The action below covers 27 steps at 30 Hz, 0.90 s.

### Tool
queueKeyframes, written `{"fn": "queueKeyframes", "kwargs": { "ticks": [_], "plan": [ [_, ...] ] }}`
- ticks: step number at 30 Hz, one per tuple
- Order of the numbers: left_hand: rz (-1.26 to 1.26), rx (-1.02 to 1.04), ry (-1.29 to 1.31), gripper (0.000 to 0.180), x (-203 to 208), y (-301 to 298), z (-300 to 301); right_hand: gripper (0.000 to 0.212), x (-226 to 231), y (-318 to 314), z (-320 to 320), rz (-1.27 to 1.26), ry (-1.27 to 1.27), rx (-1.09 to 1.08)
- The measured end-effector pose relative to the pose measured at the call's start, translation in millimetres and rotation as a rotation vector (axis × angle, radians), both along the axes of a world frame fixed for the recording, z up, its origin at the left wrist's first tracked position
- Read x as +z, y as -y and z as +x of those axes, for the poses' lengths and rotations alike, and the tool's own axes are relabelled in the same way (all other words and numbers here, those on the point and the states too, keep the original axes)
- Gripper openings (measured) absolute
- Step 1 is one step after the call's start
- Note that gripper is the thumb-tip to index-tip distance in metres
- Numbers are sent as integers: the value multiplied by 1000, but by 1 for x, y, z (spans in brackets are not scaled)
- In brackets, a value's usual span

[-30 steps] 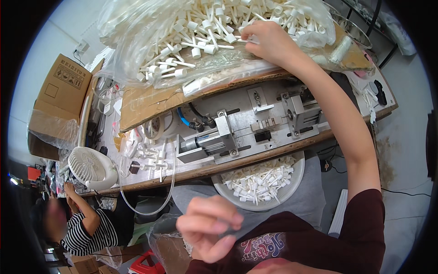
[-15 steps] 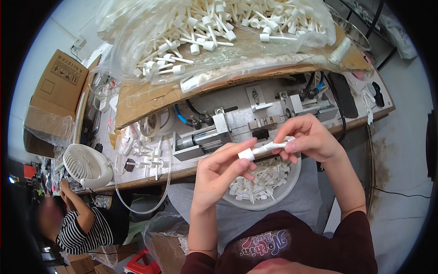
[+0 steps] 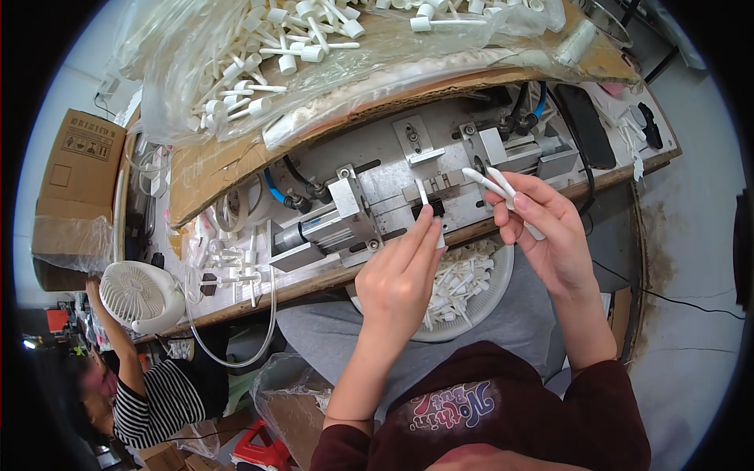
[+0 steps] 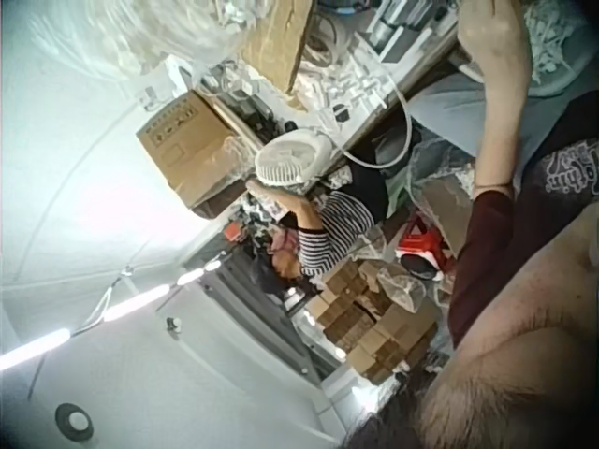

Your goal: Assembling small white plastic components using a pneumatic machine.

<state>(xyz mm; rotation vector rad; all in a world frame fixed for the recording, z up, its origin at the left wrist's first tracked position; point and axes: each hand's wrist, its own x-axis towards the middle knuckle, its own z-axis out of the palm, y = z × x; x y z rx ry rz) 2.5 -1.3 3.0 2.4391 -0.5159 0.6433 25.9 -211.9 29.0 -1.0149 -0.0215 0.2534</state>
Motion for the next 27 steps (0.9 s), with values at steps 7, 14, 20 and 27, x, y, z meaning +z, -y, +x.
{"fn": "queueKeyframes", "kwargs": {
  "ticks": [7, 14, 20, 27],
  "plan": [
    [151, 42, 6, 30, 8, 5, 12, 37, -3, -14, -9, 3, 108, -155],
    [144, 49, 6, 32, 7, 4, 11, 34, -6, -29, -8, -45, 183, -252],
    [-189, -94, 78, 44, 16, 15, 3, 30, -13, -45, -14, -582, 499, -369],
    [-316, -156, -9, 49, 20, 18, -13, 33, -16, -69, -28, -481, 498, -304]
  ]
}}
